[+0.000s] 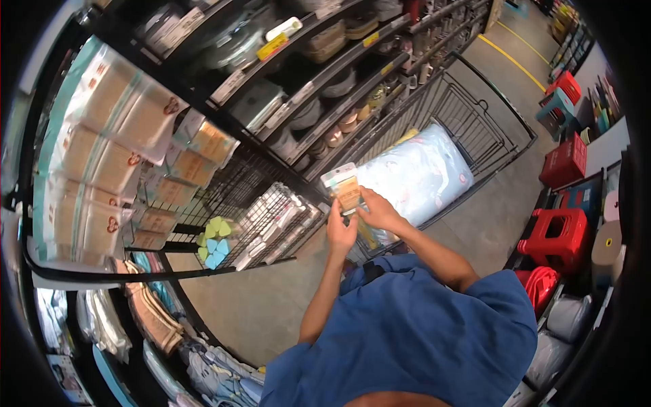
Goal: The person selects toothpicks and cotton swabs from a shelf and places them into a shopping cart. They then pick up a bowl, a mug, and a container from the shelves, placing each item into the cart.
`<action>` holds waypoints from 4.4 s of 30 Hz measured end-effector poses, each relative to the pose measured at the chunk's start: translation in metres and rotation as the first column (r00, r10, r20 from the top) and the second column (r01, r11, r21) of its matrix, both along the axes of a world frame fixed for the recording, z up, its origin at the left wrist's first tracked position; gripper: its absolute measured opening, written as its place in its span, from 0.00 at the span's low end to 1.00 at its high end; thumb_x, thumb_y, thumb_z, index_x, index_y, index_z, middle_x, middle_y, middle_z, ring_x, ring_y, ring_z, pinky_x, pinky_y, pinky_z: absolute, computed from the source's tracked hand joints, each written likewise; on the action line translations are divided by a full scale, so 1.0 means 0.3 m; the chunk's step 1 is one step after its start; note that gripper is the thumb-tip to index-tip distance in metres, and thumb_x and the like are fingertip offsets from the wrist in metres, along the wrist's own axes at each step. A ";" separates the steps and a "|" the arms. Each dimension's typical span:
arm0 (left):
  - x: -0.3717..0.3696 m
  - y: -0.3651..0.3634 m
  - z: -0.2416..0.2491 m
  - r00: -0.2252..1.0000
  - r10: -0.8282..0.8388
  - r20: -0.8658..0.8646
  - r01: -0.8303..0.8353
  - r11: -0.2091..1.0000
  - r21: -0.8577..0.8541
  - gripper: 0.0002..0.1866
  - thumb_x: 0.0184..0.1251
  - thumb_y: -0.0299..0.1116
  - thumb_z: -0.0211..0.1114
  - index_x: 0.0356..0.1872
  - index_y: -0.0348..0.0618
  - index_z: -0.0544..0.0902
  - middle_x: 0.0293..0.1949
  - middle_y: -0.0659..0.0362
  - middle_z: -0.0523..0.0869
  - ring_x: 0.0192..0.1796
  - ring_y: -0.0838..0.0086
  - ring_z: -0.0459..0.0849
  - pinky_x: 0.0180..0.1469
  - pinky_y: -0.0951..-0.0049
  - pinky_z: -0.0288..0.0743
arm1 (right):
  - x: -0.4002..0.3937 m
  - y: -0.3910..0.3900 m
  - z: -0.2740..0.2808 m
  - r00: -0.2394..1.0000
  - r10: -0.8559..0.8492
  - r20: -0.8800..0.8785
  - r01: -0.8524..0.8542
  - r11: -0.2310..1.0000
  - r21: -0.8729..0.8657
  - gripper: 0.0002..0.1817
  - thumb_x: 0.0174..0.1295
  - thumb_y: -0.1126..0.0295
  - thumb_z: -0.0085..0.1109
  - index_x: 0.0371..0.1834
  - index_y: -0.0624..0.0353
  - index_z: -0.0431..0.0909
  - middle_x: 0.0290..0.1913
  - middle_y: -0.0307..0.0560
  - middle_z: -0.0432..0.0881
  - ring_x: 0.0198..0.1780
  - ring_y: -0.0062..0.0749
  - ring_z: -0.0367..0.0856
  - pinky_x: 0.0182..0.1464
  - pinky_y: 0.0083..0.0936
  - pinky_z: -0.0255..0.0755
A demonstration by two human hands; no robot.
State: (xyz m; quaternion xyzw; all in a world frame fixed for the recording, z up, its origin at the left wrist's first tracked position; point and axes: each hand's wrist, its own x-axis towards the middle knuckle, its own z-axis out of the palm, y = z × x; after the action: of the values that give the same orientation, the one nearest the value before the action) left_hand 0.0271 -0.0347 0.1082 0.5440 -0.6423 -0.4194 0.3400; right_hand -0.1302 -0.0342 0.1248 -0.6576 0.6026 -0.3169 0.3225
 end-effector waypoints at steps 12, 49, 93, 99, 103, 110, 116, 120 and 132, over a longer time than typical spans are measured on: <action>-0.258 -0.214 -0.285 0.978 -0.139 -0.154 0.203 0.798 0.567 0.27 0.57 0.28 0.65 0.59 0.34 0.70 0.37 0.59 0.86 0.39 0.74 0.83 0.36 0.74 0.76 | -0.256 -0.184 -0.371 0.970 0.041 -0.238 0.081 0.874 0.478 0.25 0.49 0.59 0.60 0.43 0.72 0.79 0.43 0.69 0.81 0.48 0.57 0.80 0.53 0.41 0.73; 1.011 -0.053 1.153 0.652 0.596 -0.468 -0.662 0.146 -0.735 0.25 0.69 0.31 0.59 0.64 0.31 0.66 0.58 0.45 0.75 0.56 0.65 0.77 0.57 0.68 0.72 | 0.717 -0.415 1.107 0.529 0.848 -0.039 -0.754 0.448 -0.481 0.32 0.65 0.57 0.55 0.66 0.69 0.63 0.58 0.64 0.75 0.59 0.47 0.76 0.59 0.33 0.69; -0.201 -0.002 -0.165 0.977 -0.215 -0.005 0.214 0.976 -0.027 0.33 0.54 0.29 0.65 0.61 0.31 0.63 0.53 0.39 0.75 0.59 0.49 0.74 0.59 0.59 0.68 | -0.292 0.065 -0.322 0.972 -0.157 0.172 0.106 0.956 0.273 0.26 0.52 0.73 0.63 0.57 0.65 0.73 0.44 0.47 0.82 0.44 0.30 0.80 0.47 0.28 0.77; -0.187 -0.073 -0.327 0.919 -0.375 0.123 0.365 0.926 0.099 0.30 0.53 0.32 0.67 0.56 0.30 0.69 0.49 0.40 0.79 0.53 0.46 0.78 0.56 0.59 0.70 | -0.338 0.012 -0.472 0.933 -0.299 0.200 0.113 0.772 0.625 0.23 0.52 0.67 0.65 0.51 0.66 0.77 0.39 0.48 0.82 0.36 0.30 0.81 0.34 0.26 0.77; -0.086 -0.037 -0.493 0.891 -0.384 0.243 0.358 0.922 0.147 0.31 0.54 0.34 0.68 0.57 0.29 0.69 0.50 0.41 0.80 0.47 0.53 0.82 0.49 0.63 0.75 | -0.408 0.070 -0.551 0.969 -0.245 -0.040 0.236 0.854 0.463 0.26 0.53 0.61 0.65 0.50 0.68 0.77 0.42 0.55 0.83 0.40 0.38 0.82 0.40 0.31 0.77; -0.015 0.028 -0.462 0.973 -0.205 -0.106 0.230 0.839 0.493 0.39 0.57 0.40 0.67 0.65 0.28 0.61 0.51 0.45 0.80 0.52 0.63 0.80 0.49 0.68 0.76 | -0.435 0.182 -0.584 0.954 -0.252 -0.160 0.298 0.836 0.461 0.29 0.50 0.58 0.64 0.52 0.67 0.77 0.47 0.61 0.82 0.49 0.49 0.81 0.52 0.34 0.74; -0.155 -0.085 -0.377 0.982 -0.030 -0.186 0.152 0.708 0.689 0.37 0.57 0.41 0.67 0.66 0.39 0.63 0.50 0.50 0.80 0.52 0.66 0.78 0.47 0.63 0.75 | -0.359 0.078 -0.591 0.903 -0.424 -0.069 0.426 0.863 0.272 0.33 0.51 0.54 0.65 0.53 0.72 0.73 0.50 0.66 0.80 0.51 0.52 0.80 0.53 0.36 0.73; -0.264 -0.103 -0.529 0.905 -0.400 0.143 0.316 0.860 0.401 0.35 0.55 0.42 0.67 0.65 0.49 0.66 0.54 0.51 0.79 0.57 0.62 0.77 0.56 0.57 0.71 | -0.351 0.001 -0.600 0.891 -0.447 0.078 0.371 0.816 0.443 0.34 0.58 0.48 0.60 0.54 0.69 0.74 0.49 0.58 0.81 0.49 0.42 0.80 0.50 0.32 0.73; -0.388 0.019 -0.335 0.830 -0.505 0.237 0.473 0.863 0.179 0.41 0.51 0.38 0.67 0.70 0.49 0.61 0.67 0.40 0.59 0.65 0.44 0.57 0.66 0.54 0.59 | -0.390 0.023 -0.392 0.700 -0.578 0.420 0.115 0.671 0.732 0.30 0.60 0.36 0.52 0.48 0.51 0.76 0.37 0.37 0.79 0.39 0.23 0.74 0.40 0.26 0.69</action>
State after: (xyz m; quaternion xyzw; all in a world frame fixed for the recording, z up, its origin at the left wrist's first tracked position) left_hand -0.0894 -0.0290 0.0075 0.4325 -0.7764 -0.4480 0.0974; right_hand -0.2472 -0.0273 0.0072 -0.2205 0.6522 -0.3411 0.6401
